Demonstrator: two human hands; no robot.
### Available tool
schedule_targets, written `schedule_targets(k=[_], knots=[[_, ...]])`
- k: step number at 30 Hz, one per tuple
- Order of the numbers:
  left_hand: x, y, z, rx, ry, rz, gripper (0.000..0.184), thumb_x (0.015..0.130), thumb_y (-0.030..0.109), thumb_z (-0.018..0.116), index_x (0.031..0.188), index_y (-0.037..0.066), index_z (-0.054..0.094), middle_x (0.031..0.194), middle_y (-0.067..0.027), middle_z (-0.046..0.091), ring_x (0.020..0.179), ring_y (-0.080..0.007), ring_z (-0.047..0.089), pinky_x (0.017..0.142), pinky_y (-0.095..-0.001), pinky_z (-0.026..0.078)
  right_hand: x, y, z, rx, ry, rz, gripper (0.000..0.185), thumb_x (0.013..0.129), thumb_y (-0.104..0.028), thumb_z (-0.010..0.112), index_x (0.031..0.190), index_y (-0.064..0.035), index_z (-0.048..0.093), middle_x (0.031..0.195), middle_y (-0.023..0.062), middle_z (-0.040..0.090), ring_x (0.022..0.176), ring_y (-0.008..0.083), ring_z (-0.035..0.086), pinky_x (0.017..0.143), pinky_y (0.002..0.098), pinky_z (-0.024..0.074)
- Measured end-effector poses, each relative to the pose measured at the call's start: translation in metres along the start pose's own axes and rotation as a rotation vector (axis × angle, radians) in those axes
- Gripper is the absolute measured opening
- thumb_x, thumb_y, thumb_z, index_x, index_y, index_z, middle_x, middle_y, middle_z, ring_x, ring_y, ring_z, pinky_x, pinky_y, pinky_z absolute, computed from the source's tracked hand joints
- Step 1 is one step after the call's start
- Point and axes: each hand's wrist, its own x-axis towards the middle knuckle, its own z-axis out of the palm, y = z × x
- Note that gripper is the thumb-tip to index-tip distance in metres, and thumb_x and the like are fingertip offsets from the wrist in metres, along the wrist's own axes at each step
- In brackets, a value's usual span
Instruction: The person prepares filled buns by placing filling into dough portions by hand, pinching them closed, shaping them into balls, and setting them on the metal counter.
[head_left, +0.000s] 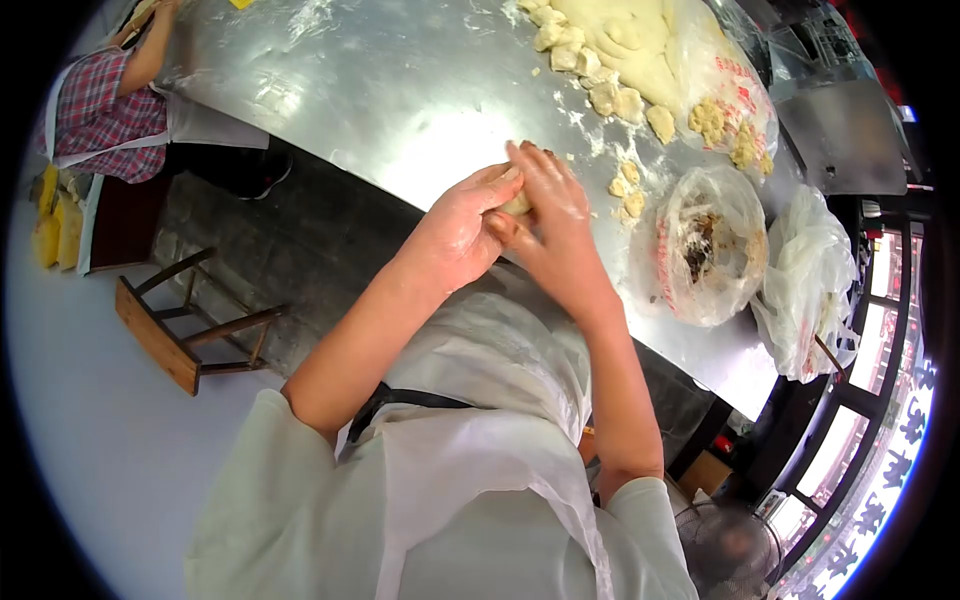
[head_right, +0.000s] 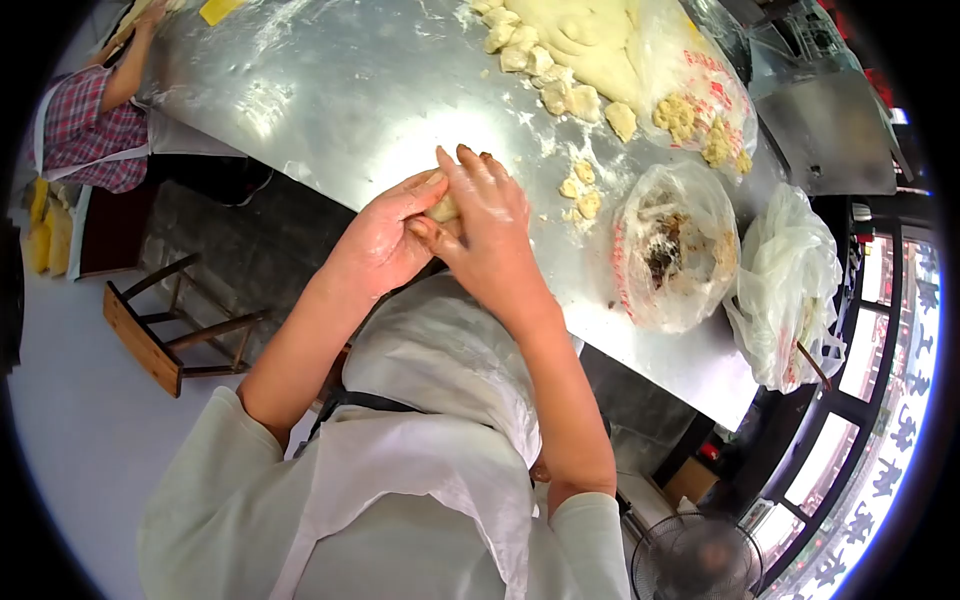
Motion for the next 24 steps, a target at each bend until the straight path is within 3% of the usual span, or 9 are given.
schedule_targets(k=[2,3,5,7,9,12,15,22,24], knots=[[-0.003,0.016,0.018,0.155,0.151,0.087,0.039,0.107,0.010,0.056,0.143,-0.005,0.049,0.126,-0.0115,0.064,0.113,-0.0210,0.066,0.099,-0.0320,0.054,0.009,-0.001,-0.013,0.242,0.114,0.176,0.061,0.097,-0.033,0.074,0.148,-0.0065,0.055,0.147,0.0174,0.059,0.140,0.0346,0.051,0.119,0.0488,0.0369],[0.000,0.021,0.025,0.485,0.248,0.222,0.042,0.102,0.001,0.058,0.143,-0.005,0.050,0.132,-0.0164,0.061,0.121,-0.0279,0.062,0.106,-0.0374,0.050,0.014,0.003,-0.018,0.362,0.166,0.261,0.061,0.097,-0.032,0.074,0.148,-0.0047,0.055,0.146,0.0171,0.060,0.139,0.0324,0.053,0.118,0.0466,0.0390],[0.013,0.023,0.004,1.584,0.278,0.908,0.047,0.097,-0.002,0.061,0.142,-0.005,0.050,0.138,-0.0215,0.055,0.131,-0.0363,0.053,0.114,-0.0453,0.043,0.018,0.023,-0.019,0.479,0.266,0.329,0.055,0.100,-0.029,0.072,0.145,-0.0012,0.056,0.142,0.0165,0.064,0.135,0.0266,0.058,0.115,0.0423,0.0436],[0.025,0.017,-0.017,2.123,0.274,0.829,0.053,0.095,0.003,0.064,0.146,-0.001,0.050,0.154,-0.0228,0.044,0.147,-0.0399,0.038,0.125,-0.0544,0.026,0.021,0.026,-0.017,0.500,0.134,0.343,0.045,0.102,-0.020,0.070,0.142,-0.0010,0.059,0.137,0.0163,0.067,0.126,0.0245,0.065,0.110,0.0384,0.0482],[0.025,0.018,-0.030,2.086,0.151,0.769,0.048,0.098,0.008,0.064,0.145,0.000,0.055,0.154,-0.0210,0.048,0.151,-0.0380,0.037,0.126,-0.0548,0.021,0.022,0.031,-0.010,0.517,-0.036,0.362,0.042,0.102,-0.015,0.069,0.140,-0.0007,0.060,0.135,0.0156,0.068,0.120,0.0229,0.068,0.106,0.0373,0.0514],[0.014,0.044,-0.032,1.750,0.217,0.999,0.042,0.099,0.010,0.063,0.140,0.000,0.060,0.148,-0.0183,0.057,0.148,-0.0356,0.043,0.125,-0.0497,0.027,0.024,0.026,0.003,0.333,-0.043,0.314,0.049,0.096,-0.007,0.072,0.143,-0.0037,0.059,0.135,0.0175,0.068,0.115,0.0261,0.071,0.101,0.0375,0.0549],[0.013,0.063,-0.046,1.328,0.484,1.074,0.033,0.101,0.005,0.057,0.133,-0.001,0.064,0.139,-0.0133,0.064,0.136,-0.0266,0.054,0.116,-0.0378,0.040,0.039,0.013,0.014,0.158,-0.069,0.254,0.062,0.088,-0.008,0.077,0.146,-0.0062,0.056,0.141,0.0198,0.062,0.124,0.0334,0.065,0.102,0.0406,0.0543],[0.034,0.066,-0.070,1.276,0.603,1.127,0.025,0.096,-0.007,0.055,0.115,-0.001,0.070,0.122,-0.0128,0.068,0.109,-0.0256,0.066,0.091,-0.0353,0.054,0.079,0.017,0.054,-0.044,-0.035,-0.099,0.051,0.081,-0.012,0.084,0.128,-0.0003,0.065,0.117,0.0206,0.064,0.105,0.0407,0.064,0.090,0.0468,0.0542],[0.035,0.064,-0.066,1.207,0.596,1.143,0.023,0.095,-0.009,0.054,0.108,-0.001,0.071,0.118,-0.0122,0.070,0.105,-0.0253,0.066,0.087,-0.0351,0.055,0.097,0.019,0.054,0.038,-0.042,-0.005,0.050,0.081,-0.012,0.084,0.125,0.0007,0.065,0.115,0.0214,0.065,0.101,0.0413,0.065,0.087,0.0472,0.0547]])
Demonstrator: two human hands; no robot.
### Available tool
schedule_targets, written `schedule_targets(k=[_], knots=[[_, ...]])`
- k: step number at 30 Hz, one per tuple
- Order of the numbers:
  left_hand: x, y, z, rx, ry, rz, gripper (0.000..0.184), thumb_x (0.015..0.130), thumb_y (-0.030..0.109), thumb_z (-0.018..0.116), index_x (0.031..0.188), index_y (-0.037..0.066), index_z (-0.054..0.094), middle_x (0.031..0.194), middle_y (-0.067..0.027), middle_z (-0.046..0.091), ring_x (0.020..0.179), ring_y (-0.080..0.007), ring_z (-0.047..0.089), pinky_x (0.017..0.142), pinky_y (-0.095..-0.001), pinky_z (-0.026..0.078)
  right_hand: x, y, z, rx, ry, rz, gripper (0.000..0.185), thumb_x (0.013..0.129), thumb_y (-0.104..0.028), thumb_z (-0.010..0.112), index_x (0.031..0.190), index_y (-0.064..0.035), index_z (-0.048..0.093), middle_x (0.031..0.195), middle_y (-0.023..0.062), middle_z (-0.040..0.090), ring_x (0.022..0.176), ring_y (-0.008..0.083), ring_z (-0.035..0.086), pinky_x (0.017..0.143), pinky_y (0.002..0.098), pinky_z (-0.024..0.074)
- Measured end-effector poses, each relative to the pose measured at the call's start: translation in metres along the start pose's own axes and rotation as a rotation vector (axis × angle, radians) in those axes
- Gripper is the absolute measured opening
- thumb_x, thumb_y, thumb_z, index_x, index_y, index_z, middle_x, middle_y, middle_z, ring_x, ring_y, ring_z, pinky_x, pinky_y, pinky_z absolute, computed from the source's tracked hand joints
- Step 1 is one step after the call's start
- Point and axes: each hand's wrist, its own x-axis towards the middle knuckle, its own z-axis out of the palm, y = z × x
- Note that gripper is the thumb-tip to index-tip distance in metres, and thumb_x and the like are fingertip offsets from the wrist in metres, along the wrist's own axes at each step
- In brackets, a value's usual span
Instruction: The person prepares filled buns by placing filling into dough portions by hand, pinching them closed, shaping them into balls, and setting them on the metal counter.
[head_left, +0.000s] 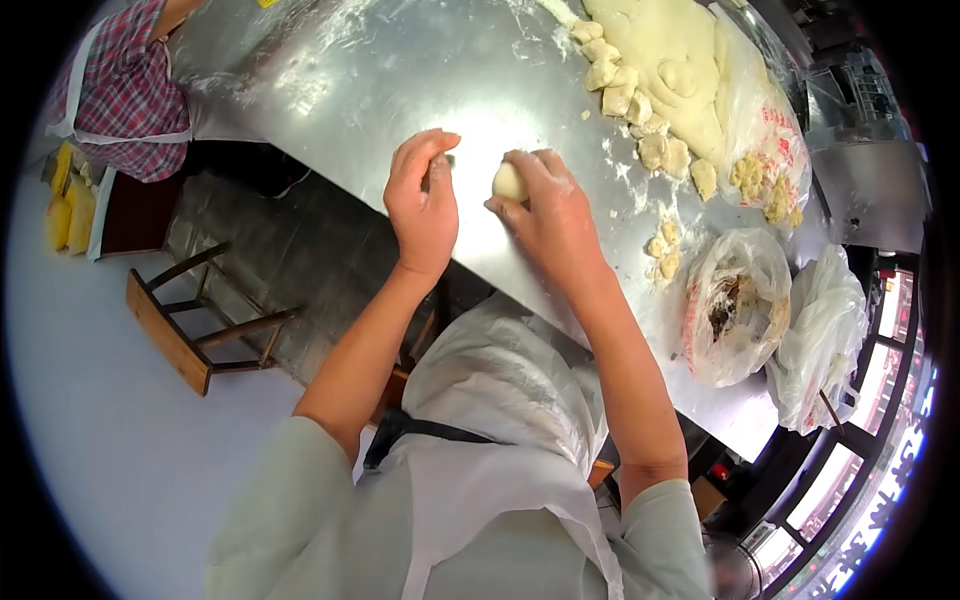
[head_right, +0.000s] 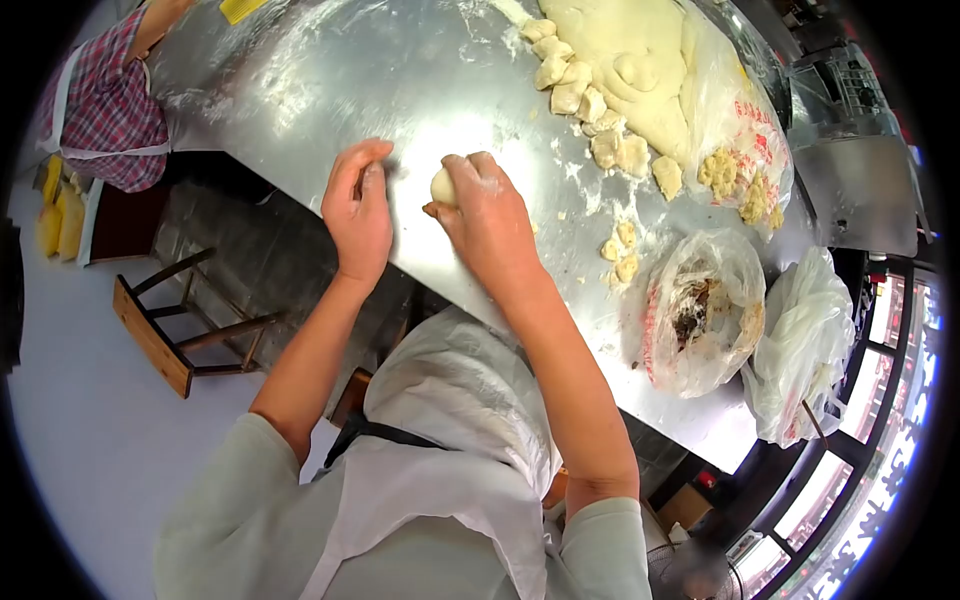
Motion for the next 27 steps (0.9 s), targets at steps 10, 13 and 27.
schedule_targets(k=[10,13,27], knots=[[-0.003,-0.003,0.000,0.088,-0.129,0.068,0.018,0.097,-0.012,0.054,0.099,-0.006,0.071,0.108,-0.0131,0.073,0.100,-0.0219,0.068,0.090,-0.0317,0.054,0.106,0.038,0.036,-0.106,0.301,-0.122,0.053,0.082,-0.021,0.085,0.128,-0.0050,0.066,0.116,0.0220,0.066,0.099,0.0390,0.068,0.086,0.0440,0.0572],[-0.004,-0.005,0.001,0.086,-0.143,0.051,0.017,0.097,-0.012,0.055,0.099,-0.006,0.070,0.108,-0.0132,0.072,0.099,-0.0213,0.068,0.089,-0.0312,0.054,0.087,0.026,0.000,-0.021,0.259,0.029,0.052,0.086,-0.023,0.083,0.132,-0.0063,0.066,0.126,0.0219,0.066,0.107,0.0352,0.069,0.091,0.0434,0.0577],[-0.012,0.009,0.015,-0.073,-0.349,-0.037,0.027,0.096,-0.010,0.057,0.120,-0.001,0.068,0.124,-0.0133,0.068,0.109,-0.0225,0.065,0.092,-0.0337,0.055,-0.009,0.077,-0.064,-0.148,0.523,0.218,0.023,0.083,0.002,0.075,0.103,-0.0003,0.064,0.105,0.0173,0.065,0.092,0.0330,0.066,0.081,0.0419,0.0556]])
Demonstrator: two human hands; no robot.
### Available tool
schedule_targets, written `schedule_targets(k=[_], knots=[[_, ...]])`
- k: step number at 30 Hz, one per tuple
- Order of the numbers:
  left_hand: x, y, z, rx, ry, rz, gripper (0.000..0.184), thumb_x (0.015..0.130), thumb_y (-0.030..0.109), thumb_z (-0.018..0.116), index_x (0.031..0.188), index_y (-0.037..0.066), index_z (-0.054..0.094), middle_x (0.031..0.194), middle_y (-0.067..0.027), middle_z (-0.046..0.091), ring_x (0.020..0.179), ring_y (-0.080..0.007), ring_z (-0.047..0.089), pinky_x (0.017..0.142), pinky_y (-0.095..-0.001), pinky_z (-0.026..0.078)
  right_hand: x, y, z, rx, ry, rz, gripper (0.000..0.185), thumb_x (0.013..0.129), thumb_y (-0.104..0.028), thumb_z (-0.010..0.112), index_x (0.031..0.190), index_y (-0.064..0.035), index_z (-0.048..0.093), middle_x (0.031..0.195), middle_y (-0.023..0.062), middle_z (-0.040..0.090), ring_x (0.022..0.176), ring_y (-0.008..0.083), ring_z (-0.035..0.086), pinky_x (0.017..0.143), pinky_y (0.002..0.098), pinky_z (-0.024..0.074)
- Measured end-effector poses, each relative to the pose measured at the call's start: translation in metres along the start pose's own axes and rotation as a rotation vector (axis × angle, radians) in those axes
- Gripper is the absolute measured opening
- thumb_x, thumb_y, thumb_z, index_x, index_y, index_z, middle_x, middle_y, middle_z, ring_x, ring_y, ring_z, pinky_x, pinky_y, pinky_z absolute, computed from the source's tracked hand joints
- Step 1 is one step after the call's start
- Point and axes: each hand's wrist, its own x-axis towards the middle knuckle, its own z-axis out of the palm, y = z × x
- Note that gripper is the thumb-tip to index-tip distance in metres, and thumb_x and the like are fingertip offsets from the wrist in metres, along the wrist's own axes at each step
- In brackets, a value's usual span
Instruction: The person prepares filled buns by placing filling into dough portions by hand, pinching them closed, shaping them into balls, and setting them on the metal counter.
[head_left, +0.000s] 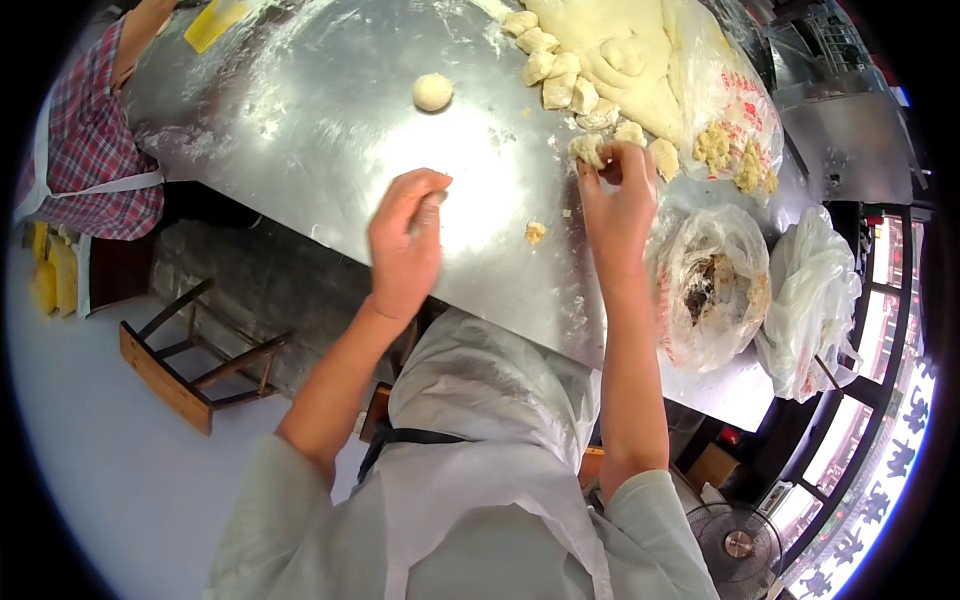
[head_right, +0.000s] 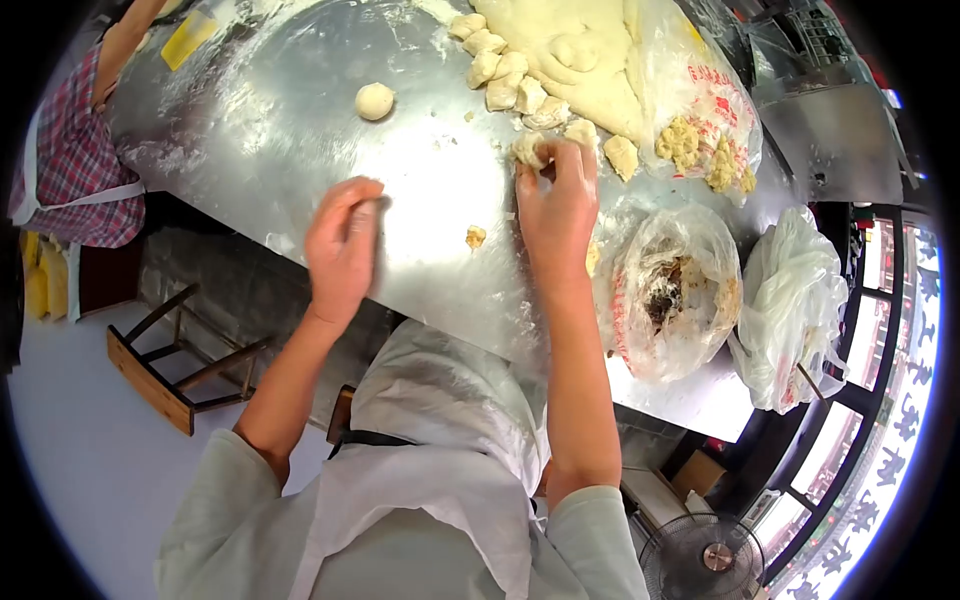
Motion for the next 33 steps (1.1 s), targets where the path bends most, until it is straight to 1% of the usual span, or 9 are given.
schedule_targets(k=[4,8,10,15,18,22,27,31,33], knots=[[0.007,0.053,0.038,-0.513,-0.195,-0.530,0.055,0.107,0.012,0.055,0.158,0.002,0.036,0.146,-0.0151,0.053,0.126,-0.0203,0.057,0.109,-0.0322,0.046,-0.040,-0.039,-0.013,0.115,-0.010,-0.204,0.028,0.080,0.006,0.077,0.105,0.0000,0.065,0.110,0.0172,0.065,0.094,0.0309,0.066,0.080,0.0391,0.0568],[-0.001,0.039,0.044,-0.937,-0.310,-0.799,0.051,0.110,0.017,0.055,0.153,-0.005,0.040,0.144,-0.0223,0.055,0.125,-0.0270,0.063,0.109,-0.0393,0.050,-0.073,-0.062,-0.018,0.299,-0.142,-0.072,0.040,0.081,0.006,0.077,0.119,-0.0008,0.064,0.115,0.0175,0.066,0.096,0.0292,0.068,0.082,0.0379,0.0582],[-0.007,0.038,0.037,-1.083,-0.198,-0.763,0.049,0.109,0.015,0.054,0.150,-0.008,0.041,0.140,-0.0261,0.057,0.129,-0.0318,0.062,0.109,-0.0427,0.052,-0.078,-0.065,-0.032,0.425,-0.178,0.195,0.043,0.081,0.006,0.077,0.121,-0.0007,0.063,0.119,0.0181,0.066,0.098,0.0282,0.068,0.083,0.0371,0.0587],[-0.018,0.043,0.027,-0.788,-0.216,-0.719,0.053,0.104,0.004,0.056,0.154,-0.006,0.038,0.139,-0.0212,0.057,0.125,-0.0268,0.062,0.106,-0.0387,0.053,-0.076,-0.065,-0.035,0.154,-0.331,-0.290,0.059,0.084,0.002,0.076,0.140,-0.0071,0.062,0.138,0.0155,0.064,0.120,0.0334,0.063,0.095,0.0415,0.0562],[-0.021,0.055,0.025,-0.766,-0.185,-0.615,0.060,0.104,0.004,0.057,0.158,-0.003,0.032,0.141,-0.0168,0.055,0.126,-0.0228,0.060,0.107,-0.0366,0.050,-0.068,-0.067,-0.024,0.231,-0.410,-0.317,0.049,0.084,0.005,0.073,0.132,-0.0047,0.068,0.136,0.0172,0.066,0.122,0.0356,0.063,0.098,0.0417,0.0544],[-0.023,0.085,0.003,-0.714,-0.069,-0.599,0.075,0.100,0.008,0.061,0.163,-0.004,0.023,0.155,-0.0212,0.045,0.144,-0.0266,0.045,0.119,-0.0376,0.037,-0.058,-0.073,-0.008,0.485,-0.132,-0.074,0.041,0.086,0.007,0.069,0.125,-0.0028,0.071,0.124,0.0177,0.071,0.112,0.0339,0.067,0.094,0.0394,0.0554],[-0.036,0.059,-0.018,-0.508,0.054,-0.563,0.047,0.104,0.014,0.060,0.146,-0.005,0.051,0.144,-0.0177,0.060,0.128,-0.0243,0.061,0.109,-0.0349,0.048,-0.078,-0.039,0.011,-0.222,-0.332,-0.413,0.039,0.094,-0.016,0.073,0.132,-0.0079,0.070,0.148,0.0191,0.059,0.133,0.0389,0.057,0.110,0.0536,0.0428],[-0.037,0.061,-0.031,-0.445,0.138,-0.579,0.034,0.103,0.008,0.057,0.134,-0.004,0.060,0.129,-0.0146,0.067,0.114,-0.0196,0.066,0.101,-0.0324,0.053,-0.025,-0.044,0.000,0.129,-0.357,-0.088,0.040,0.103,-0.026,0.062,0.139,-0.0091,0.067,0.151,0.0213,0.057,0.139,0.0416,0.053,0.120,0.0508,0.0362],[-0.032,0.058,-0.028,-0.469,0.178,-0.576,0.031,0.103,0.007,0.056,0.132,-0.004,0.061,0.128,-0.0150,0.067,0.113,-0.0197,0.066,0.101,-0.0322,0.053,0.003,-0.045,0.024,0.070,-0.220,-0.148,0.048,0.103,-0.033,0.062,0.143,-0.0072,0.062,0.153,0.0225,0.053,0.141,0.0434,0.049,0.121,0.0532,0.0334]])
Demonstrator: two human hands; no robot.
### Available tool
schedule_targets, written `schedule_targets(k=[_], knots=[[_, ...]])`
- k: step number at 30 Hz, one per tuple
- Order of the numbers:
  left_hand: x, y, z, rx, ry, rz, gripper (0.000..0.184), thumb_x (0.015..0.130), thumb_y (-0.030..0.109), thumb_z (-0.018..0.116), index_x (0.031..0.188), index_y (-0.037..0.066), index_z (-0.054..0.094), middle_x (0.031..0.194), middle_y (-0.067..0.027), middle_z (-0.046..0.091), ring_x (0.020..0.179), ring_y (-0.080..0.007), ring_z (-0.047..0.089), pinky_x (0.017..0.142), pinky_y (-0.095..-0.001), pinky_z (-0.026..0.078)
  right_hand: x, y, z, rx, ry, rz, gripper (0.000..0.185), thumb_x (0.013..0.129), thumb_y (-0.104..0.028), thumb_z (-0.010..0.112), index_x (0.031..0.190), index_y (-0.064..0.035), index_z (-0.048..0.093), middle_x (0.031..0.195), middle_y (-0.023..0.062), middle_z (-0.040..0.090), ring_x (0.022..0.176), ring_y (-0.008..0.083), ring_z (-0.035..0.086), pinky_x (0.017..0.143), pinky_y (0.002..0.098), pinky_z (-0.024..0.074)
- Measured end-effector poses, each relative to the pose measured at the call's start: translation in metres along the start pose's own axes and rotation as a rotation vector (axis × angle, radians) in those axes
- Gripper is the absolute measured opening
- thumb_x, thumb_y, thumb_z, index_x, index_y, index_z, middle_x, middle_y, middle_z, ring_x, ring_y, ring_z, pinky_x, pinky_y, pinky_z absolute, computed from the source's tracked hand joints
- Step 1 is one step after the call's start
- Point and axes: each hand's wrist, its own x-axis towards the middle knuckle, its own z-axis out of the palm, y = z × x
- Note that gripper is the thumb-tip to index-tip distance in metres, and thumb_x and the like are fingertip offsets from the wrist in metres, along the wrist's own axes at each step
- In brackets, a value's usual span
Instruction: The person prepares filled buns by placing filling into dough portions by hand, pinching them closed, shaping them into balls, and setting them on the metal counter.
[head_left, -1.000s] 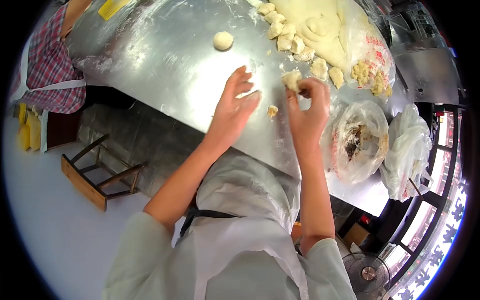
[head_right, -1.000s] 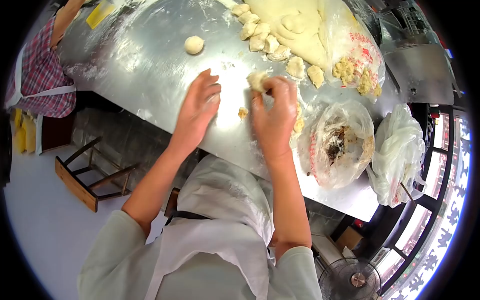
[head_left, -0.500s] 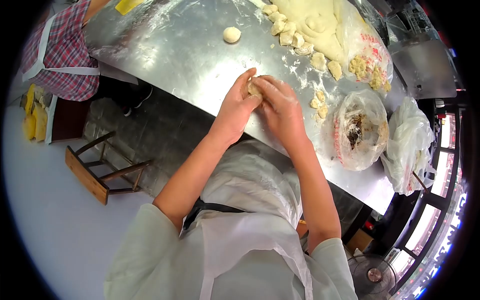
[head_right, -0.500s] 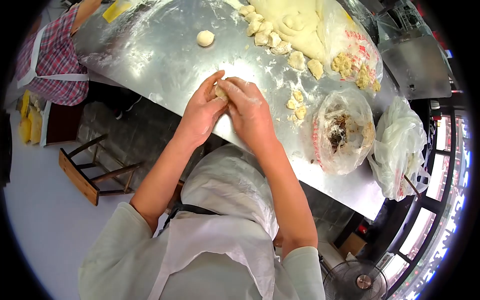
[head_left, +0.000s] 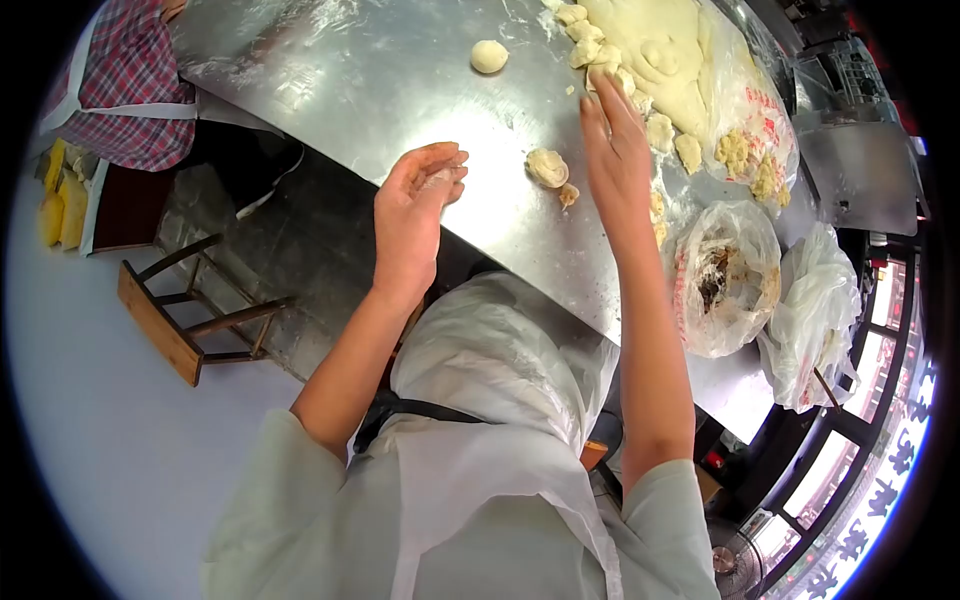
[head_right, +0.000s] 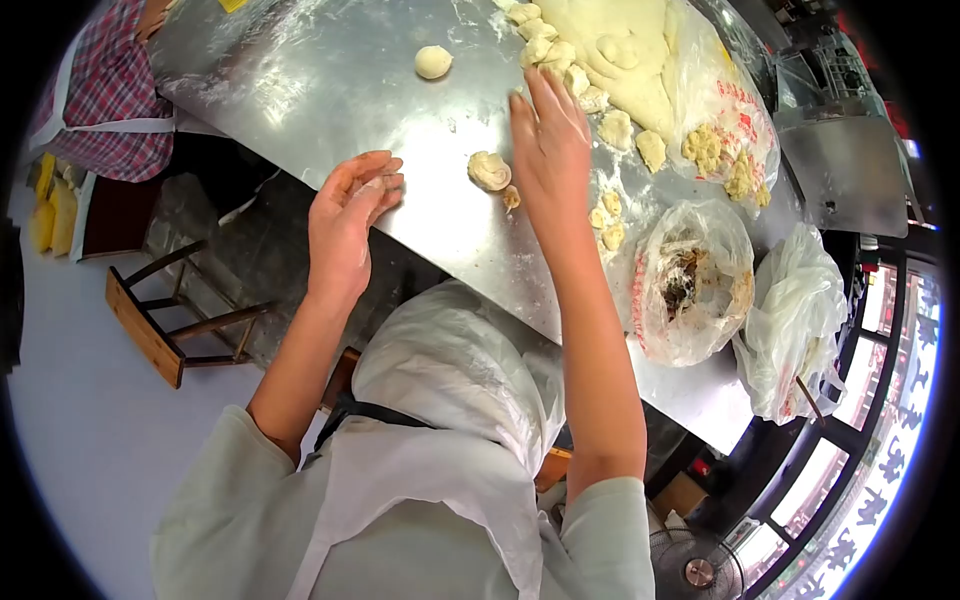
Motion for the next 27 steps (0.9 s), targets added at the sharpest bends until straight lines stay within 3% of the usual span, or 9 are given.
schedule_targets(k=[4,11,14,17,18,19,23,25,27], knots=[[0.010,0.004,0.001,-0.029,-0.009,0.027,0.028,0.102,0.004,0.054,0.128,-0.004,0.062,0.125,-0.0153,0.067,0.111,-0.0196,0.067,0.099,-0.0325,0.054,-0.003,-0.002,0.063,-0.421,0.011,-0.199,0.068,0.102,-0.049,0.060,0.154,-0.0064,0.048,0.159,0.0230,0.046,0.147,0.0458,0.040,0.121,0.0614,0.0271],[0.016,0.006,-0.002,-0.029,0.057,-0.059,0.026,0.102,0.004,0.056,0.126,-0.003,0.064,0.119,-0.0121,0.069,0.105,-0.0168,0.067,0.094,-0.0299,0.055,-0.016,0.001,0.072,-0.475,-0.147,-0.145,0.076,0.102,-0.059,0.054,0.159,-0.0101,0.040,0.161,0.0200,0.043,0.149,0.0450,0.035,0.119,0.0684,0.0220],[0.018,0.001,0.017,-0.032,-0.062,-0.051,0.025,0.102,0.005,0.057,0.124,-0.002,0.065,0.118,-0.0111,0.069,0.104,-0.0163,0.067,0.093,-0.0293,0.055,-0.011,0.008,0.077,-0.520,-0.046,-0.179,0.072,0.104,-0.059,0.051,0.155,-0.0085,0.047,0.157,0.0206,0.049,0.145,0.0432,0.042,0.119,0.0633,0.0279],[0.009,0.001,0.013,-0.027,-0.114,-0.032,0.025,0.102,0.006,0.058,0.124,-0.002,0.065,0.118,-0.0114,0.070,0.105,-0.0170,0.067,0.094,-0.0309,0.054,0.004,0.041,0.073,-0.156,-0.120,-0.157,0.068,0.106,-0.059,0.048,0.145,-0.0044,0.058,0.145,0.0227,0.060,0.136,0.0397,0.053,0.114,0.0530,0.0381],[0.005,0.001,0.007,-0.011,-0.111,-0.030,0.025,0.102,0.006,0.058,0.124,-0.002,0.065,0.118,-0.0115,0.070,0.105,-0.0171,0.067,0.094,-0.0310,0.054,0.005,0.023,0.040,0.401,-0.220,0.207,0.061,0.105,-0.054,0.054,0.131,-0.0003,0.067,0.131,0.0247,0.067,0.124,0.0369,0.062,0.106,0.0435,0.0464],[-0.001,-0.001,0.003,0.003,-0.116,-0.034,0.025,0.102,0.006,0.058,0.125,-0.002,0.065,0.118,-0.0115,0.070,0.106,-0.0173,0.067,0.094,-0.0310,0.054,0.000,0.006,0.011,0.507,-0.235,0.410,0.050,0.099,-0.042,0.069,0.119,0.0032,0.069,0.124,0.0238,0.070,0.115,0.0364,0.065,0.100,0.0403,0.0491],[-0.001,-0.018,0.002,-0.008,-0.026,-0.088,0.026,0.102,0.007,0.057,0.125,-0.003,0.064,0.121,-0.0127,0.069,0.106,-0.0178,0.067,0.095,-0.0318,0.055,-0.037,0.032,0.012,-0.112,-0.133,-0.202,0.038,0.080,-0.021,0.087,0.105,0.0011,0.067,0.104,0.0178,0.069,0.101,0.0362,0.064,0.088,0.0458,0.0509],[0.002,-0.023,0.007,-0.022,-0.071,-0.054,0.035,0.104,0.011,0.058,0.135,-0.004,0.058,0.127,-0.0148,0.067,0.110,-0.0197,0.067,0.098,-0.0328,0.055,-0.045,0.013,0.009,0.053,-0.166,-0.079,0.034,0.082,-0.011,0.082,0.104,-0.0020,0.058,0.095,0.0180,0.065,0.097,0.0397,0.064,0.084,0.0508,0.0499],[0.009,-0.029,0.017,-0.055,-0.100,-0.034,0.041,0.104,0.013,0.059,0.141,-0.005,0.053,0.131,-0.0163,0.066,0.113,-0.0210,0.067,0.099,-0.0333,0.055,-0.052,0.006,0.009,0.133,-0.254,-0.003,0.031,0.085,-0.006,0.080,0.106,-0.0024,0.057,0.103,0.0139,0.068,0.095,0.0305,0.068,0.084,0.0413,0.0542]])
